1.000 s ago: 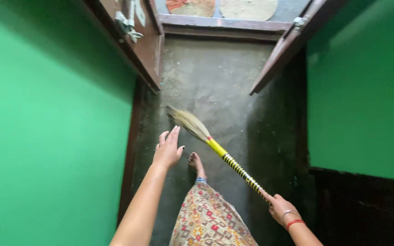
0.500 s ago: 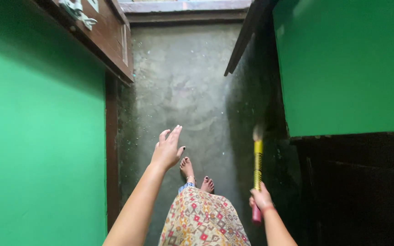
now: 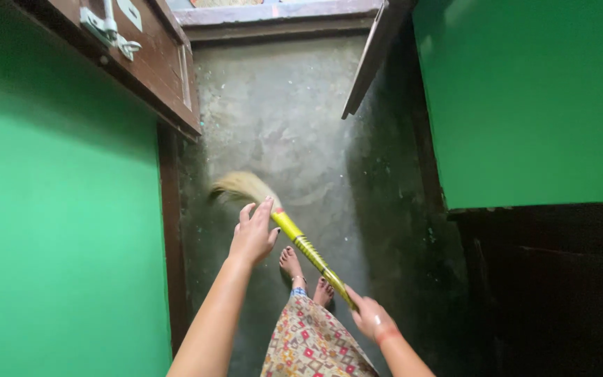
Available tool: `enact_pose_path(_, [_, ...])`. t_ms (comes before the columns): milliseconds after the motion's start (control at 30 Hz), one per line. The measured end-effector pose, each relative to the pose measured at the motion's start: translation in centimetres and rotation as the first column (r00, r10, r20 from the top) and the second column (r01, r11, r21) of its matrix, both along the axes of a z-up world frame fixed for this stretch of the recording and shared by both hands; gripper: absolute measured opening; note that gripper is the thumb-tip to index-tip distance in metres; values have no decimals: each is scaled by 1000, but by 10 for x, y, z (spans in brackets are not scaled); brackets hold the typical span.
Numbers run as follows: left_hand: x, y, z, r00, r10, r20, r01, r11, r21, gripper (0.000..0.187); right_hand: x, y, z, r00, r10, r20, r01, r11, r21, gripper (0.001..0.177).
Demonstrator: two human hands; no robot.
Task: The person is sweeping the hallway floor using a broom.
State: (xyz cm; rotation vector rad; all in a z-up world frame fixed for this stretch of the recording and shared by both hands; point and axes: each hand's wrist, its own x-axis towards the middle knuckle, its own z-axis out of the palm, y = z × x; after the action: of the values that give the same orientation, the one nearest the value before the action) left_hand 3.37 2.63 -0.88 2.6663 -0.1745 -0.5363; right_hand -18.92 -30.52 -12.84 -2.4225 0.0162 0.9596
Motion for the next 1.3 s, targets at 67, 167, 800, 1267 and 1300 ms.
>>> enact_pose_path(67, [12, 3, 0, 1000, 2, 13, -2, 1000, -7, 82, -21, -3, -22, 992, -116, 46, 115, 993, 14, 73])
enact_pose_path(167, [27, 11, -2, 1000, 12, 22, -12, 1000, -13, 81, -5, 17, -31, 848, -525, -77, 530, 842, 102, 72])
enact_pose_path(800, [146, 33, -20, 999, -24, 48, 26, 999, -46, 82, 201, 61, -51, 922, -385, 40, 386, 922, -33, 65])
enact_pose_path(1267, [237, 43, -43, 999, 32, 32, -30, 998, -51, 83, 383, 75, -78, 921, -390, 16, 384, 912, 143, 61])
enact_pose_path(1300, [249, 40, -44, 998, 32, 51, -29, 998, -55, 83, 375, 70, -94, 906, -374, 197, 317, 910, 268, 63])
